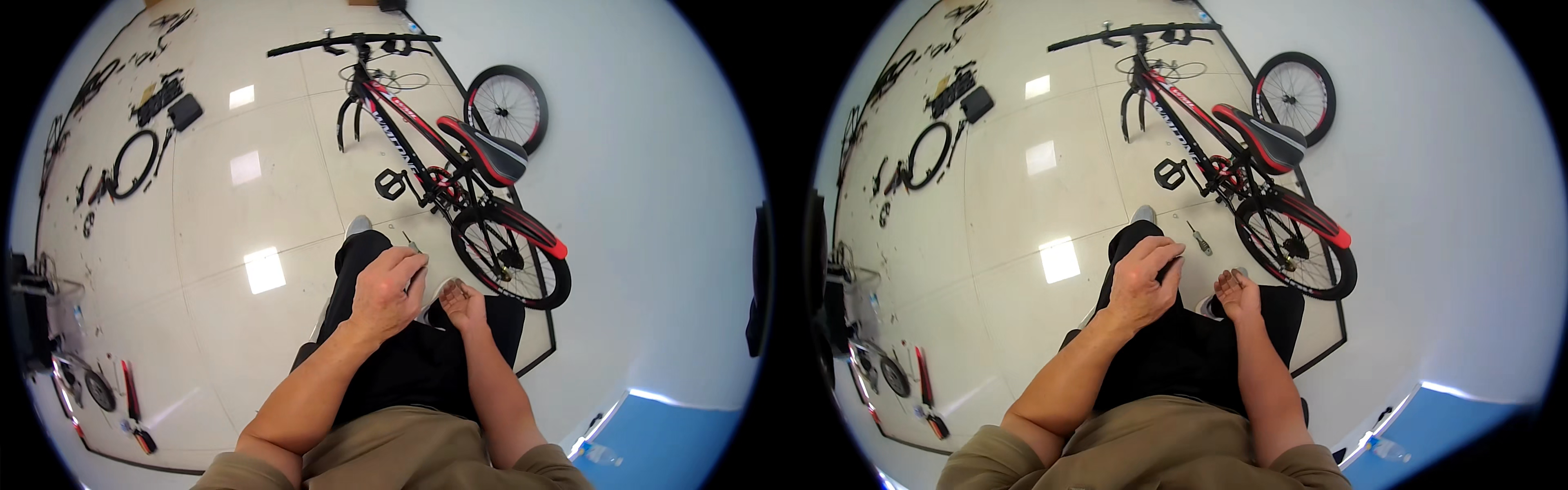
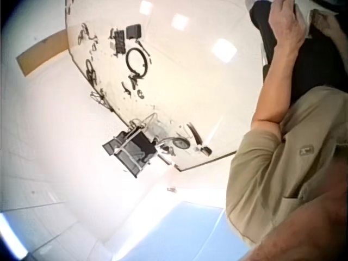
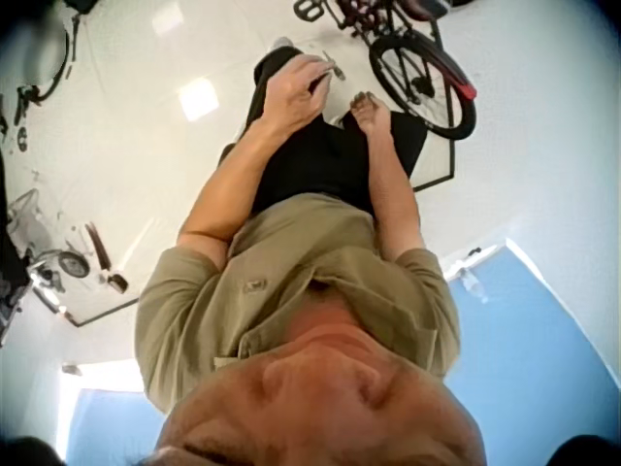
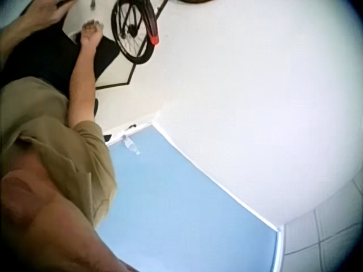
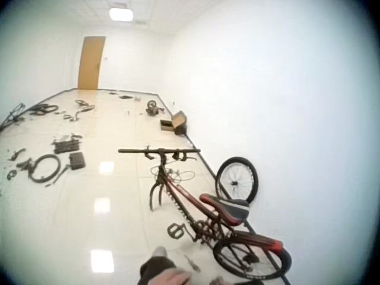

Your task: The person assembles a bicycle by attaching the rear wheel to the frame and securing it with a tool. They then adjust the seat post and tighten the bolt to fix the seat in place.

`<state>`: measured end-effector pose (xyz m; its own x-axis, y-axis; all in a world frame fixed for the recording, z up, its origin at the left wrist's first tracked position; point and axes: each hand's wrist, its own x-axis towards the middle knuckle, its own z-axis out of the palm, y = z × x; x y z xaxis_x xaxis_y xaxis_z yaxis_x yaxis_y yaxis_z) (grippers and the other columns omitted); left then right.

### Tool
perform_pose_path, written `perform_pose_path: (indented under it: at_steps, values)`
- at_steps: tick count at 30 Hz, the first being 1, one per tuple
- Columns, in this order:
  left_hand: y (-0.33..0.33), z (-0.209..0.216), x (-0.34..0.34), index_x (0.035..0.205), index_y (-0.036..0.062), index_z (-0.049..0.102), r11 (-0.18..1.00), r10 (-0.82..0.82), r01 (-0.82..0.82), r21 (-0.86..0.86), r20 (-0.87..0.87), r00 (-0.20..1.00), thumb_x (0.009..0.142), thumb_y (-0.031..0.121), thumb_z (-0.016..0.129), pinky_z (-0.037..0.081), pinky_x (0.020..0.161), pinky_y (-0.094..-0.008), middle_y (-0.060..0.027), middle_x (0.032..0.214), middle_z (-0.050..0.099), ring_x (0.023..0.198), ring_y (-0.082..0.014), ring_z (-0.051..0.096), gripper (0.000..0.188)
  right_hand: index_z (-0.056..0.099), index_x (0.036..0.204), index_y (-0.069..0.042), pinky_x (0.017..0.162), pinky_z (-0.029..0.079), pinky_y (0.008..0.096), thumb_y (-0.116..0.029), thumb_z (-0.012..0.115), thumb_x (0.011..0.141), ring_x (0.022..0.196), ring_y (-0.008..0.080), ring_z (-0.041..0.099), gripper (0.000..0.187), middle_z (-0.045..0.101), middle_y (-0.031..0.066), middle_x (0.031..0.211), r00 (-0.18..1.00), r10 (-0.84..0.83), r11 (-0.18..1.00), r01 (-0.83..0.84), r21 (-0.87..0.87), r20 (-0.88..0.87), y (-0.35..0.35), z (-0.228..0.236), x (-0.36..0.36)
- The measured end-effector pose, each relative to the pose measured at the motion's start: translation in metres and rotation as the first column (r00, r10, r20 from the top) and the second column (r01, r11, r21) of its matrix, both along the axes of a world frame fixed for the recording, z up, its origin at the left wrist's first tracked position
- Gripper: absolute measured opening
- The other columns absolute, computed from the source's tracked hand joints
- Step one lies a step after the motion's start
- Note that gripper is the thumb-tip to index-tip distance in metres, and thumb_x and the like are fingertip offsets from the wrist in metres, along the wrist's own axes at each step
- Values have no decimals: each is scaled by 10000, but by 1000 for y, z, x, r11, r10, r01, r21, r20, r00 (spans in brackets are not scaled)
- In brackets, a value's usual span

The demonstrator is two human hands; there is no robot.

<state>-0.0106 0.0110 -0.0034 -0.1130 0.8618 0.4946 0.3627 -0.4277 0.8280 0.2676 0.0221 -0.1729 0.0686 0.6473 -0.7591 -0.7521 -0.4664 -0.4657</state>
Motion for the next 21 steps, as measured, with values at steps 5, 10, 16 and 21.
perform_pose_path:
  at_steps: [5, 10, 16, 21]
  values:
    - [12, -2, -21, 992, 8, 697, 989, 146, -146, 6, 34, 989, 816, -25, 726, 573, 731, -373, -136, 958, 692, 825, -315, 692, 181, 603, 1070, -17, 915, 541, 453, -130, 566, 969, 936, 270, 668, 156, 690, 122, 1023, 999, 17, 999, -19, -47, -40, -6, -17, -22]
    - [19, -2, -40, 978, 22, 701, 957, 272, -259, -133, 84, 959, 816, 23, 719, 561, 760, -401, -134, 975, 691, 871, -335, 681, 162, 601, 1081, -4, 939, 533, 454, -107, 571, 968, 947, 269, 642, 156, 659, 117, 1040, 994, 102, 990, -96, -106, 48, -19, -22, -43]
    - [20, -1, -46, 992, 21, 710, 941, 310, -282, -187, 143, 940, 821, 28, 713, 561, 777, -395, -133, 999, 696, 907, -329, 685, 171, 590, 1057, 16, 942, 530, 463, -51, 515, 943, 965, 292, 646, 153, 664, 155, 1068, 998, 66, 991, -64, -118, 9, -18, -20, -44]
    - [21, -2, -45, 992, 22, 711, 946, 298, -271, -180, 144, 944, 821, 30, 711, 559, 784, -396, -136, 1012, 695, 911, -331, 683, 171, 589, 1067, 5, 951, 522, 435, -85, 551, 964, 960, 259, 636, 143, 651, 119, 1048, 990, 133, 986, -128, -106, 40, -19, -16, -47]
